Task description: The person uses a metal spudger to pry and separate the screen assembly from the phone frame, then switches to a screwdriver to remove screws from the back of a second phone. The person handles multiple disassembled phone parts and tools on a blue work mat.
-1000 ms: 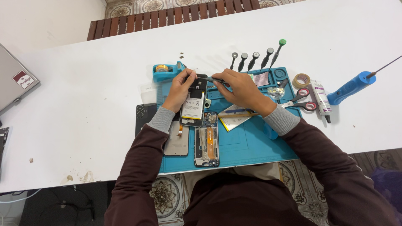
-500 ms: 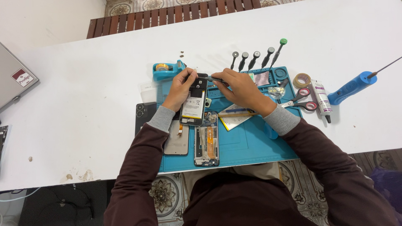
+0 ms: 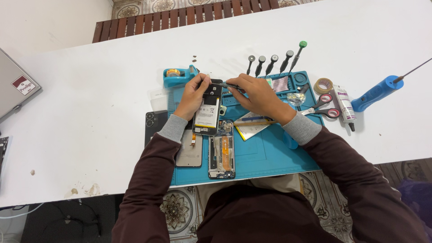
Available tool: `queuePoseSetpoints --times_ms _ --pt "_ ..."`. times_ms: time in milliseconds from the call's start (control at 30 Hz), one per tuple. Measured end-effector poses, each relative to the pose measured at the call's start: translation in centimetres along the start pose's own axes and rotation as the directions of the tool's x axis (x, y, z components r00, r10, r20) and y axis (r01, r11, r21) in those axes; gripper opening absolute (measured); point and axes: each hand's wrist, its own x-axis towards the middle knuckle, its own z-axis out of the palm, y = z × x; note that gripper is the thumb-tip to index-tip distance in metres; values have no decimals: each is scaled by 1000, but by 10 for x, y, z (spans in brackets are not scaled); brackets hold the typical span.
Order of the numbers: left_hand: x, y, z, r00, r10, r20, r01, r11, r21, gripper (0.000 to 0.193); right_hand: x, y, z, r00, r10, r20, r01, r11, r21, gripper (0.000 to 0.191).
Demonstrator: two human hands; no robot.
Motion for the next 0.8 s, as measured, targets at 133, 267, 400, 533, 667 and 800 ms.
queuePoseSetpoints --times_ms 133,267,400,533,667,800 --pt "0 1 0 1000 2 -9 -2 1000 31 26 0 0 0 1000 2 1 -2 1000 0 19" --pt "0 1 0 1000 -12 -9 12 1000 25 27 1 -1 0 1000 10 5 -10 1000 -12 19" --pt "0 2 1 1000 -16 -4 16 1000 27 26 1 0 0 1000 12 -4 -12 1000 -7 19" --pt "0 1 1 1000 -12 8 11 999 51 26 1 -1 0 1000 18 2 -18 1000 -6 20" --pt "1 0 0 1000 6 12 -7 999 41 33 1 -1 0 1000 14 -8 -14 1000 -6 19" --pt "-1 -1 -1 999 32 27 -33 998 55 37 1 -2 -1 1000 15 -11 -15 1000 1 18"
